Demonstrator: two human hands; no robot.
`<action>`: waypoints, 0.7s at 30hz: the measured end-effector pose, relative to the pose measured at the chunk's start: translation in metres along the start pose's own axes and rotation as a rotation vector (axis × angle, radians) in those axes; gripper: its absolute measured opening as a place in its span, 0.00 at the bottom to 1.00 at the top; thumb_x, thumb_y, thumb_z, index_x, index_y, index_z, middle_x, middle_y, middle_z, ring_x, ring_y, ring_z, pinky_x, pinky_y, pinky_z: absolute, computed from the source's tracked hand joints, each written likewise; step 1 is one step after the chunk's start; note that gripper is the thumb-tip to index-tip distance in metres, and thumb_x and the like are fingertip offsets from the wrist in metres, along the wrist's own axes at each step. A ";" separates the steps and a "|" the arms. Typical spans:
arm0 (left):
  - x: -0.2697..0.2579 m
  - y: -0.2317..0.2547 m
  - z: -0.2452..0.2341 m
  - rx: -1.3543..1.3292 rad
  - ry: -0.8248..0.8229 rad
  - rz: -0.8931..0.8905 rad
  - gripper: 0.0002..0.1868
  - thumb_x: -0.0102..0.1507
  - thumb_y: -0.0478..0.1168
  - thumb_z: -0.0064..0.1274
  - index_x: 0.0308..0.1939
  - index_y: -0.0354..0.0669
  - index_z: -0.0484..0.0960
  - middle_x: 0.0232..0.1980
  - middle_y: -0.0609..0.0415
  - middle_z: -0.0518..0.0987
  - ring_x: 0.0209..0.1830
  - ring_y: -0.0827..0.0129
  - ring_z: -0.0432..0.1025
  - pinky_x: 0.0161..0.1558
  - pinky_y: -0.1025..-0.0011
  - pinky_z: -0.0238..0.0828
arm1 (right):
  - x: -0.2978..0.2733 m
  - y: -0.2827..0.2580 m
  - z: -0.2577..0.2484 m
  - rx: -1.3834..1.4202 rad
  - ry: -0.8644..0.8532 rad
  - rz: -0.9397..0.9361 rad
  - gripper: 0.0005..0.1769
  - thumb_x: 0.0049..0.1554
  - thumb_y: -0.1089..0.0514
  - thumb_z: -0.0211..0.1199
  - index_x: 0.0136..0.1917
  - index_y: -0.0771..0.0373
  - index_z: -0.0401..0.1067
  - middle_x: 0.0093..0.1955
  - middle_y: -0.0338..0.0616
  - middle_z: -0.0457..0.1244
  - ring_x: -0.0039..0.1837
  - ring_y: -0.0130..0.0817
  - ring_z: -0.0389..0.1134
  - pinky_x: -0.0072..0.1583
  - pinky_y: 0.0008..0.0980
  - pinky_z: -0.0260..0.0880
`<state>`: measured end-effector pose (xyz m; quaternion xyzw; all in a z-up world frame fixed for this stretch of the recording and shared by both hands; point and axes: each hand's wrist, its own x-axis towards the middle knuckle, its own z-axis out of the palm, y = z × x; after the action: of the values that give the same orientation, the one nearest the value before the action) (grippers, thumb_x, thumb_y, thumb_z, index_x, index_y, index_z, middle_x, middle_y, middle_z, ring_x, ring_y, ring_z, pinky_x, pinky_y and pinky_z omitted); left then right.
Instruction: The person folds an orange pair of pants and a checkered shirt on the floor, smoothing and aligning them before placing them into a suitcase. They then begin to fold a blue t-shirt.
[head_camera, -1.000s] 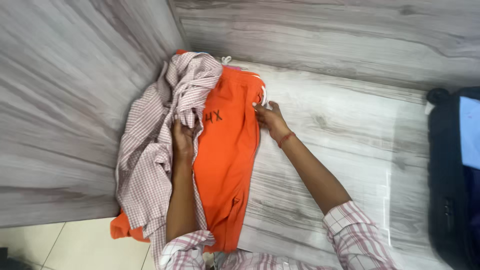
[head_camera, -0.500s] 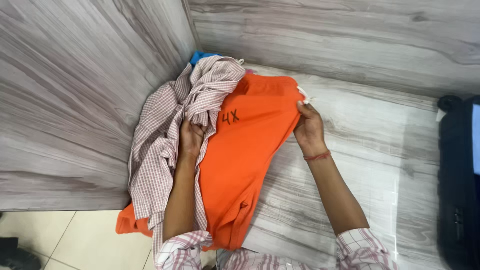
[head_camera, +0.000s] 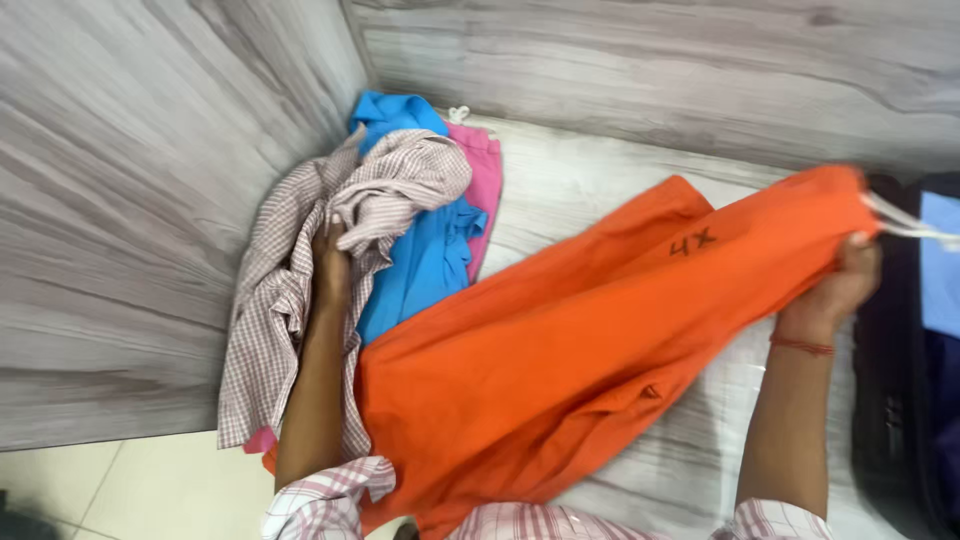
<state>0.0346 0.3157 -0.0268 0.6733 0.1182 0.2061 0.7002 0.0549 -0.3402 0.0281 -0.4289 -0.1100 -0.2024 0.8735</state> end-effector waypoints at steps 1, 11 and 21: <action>-0.008 0.004 0.009 0.259 0.011 0.089 0.27 0.68 0.43 0.46 0.70 0.34 0.66 0.71 0.39 0.67 0.69 0.48 0.65 0.66 0.52 0.63 | -0.009 0.013 -0.024 0.000 0.087 0.066 0.27 0.65 0.55 0.62 0.74 0.66 0.65 0.75 0.50 0.63 0.77 0.46 0.65 0.81 0.49 0.64; -0.158 0.071 0.097 1.177 -0.384 0.483 0.38 0.60 0.44 0.58 0.71 0.34 0.63 0.74 0.34 0.61 0.71 0.39 0.62 0.68 0.47 0.60 | -0.076 0.026 -0.077 -0.350 0.245 0.624 0.28 0.64 0.48 0.57 0.73 0.61 0.63 0.71 0.45 0.63 0.68 0.40 0.66 0.65 0.49 0.68; -0.194 0.089 0.029 1.502 -0.290 -0.055 0.33 0.60 0.58 0.58 0.64 0.46 0.72 0.61 0.41 0.73 0.56 0.44 0.72 0.57 0.47 0.69 | -0.104 0.078 -0.004 0.173 0.236 0.569 0.27 0.64 0.53 0.61 0.73 0.63 0.64 0.73 0.46 0.63 0.73 0.43 0.64 0.72 0.44 0.66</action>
<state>-0.1361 0.2034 0.0420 0.9856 0.1502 -0.0373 0.0677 -0.0031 -0.2740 -0.0672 -0.3403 0.1000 0.0119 0.9349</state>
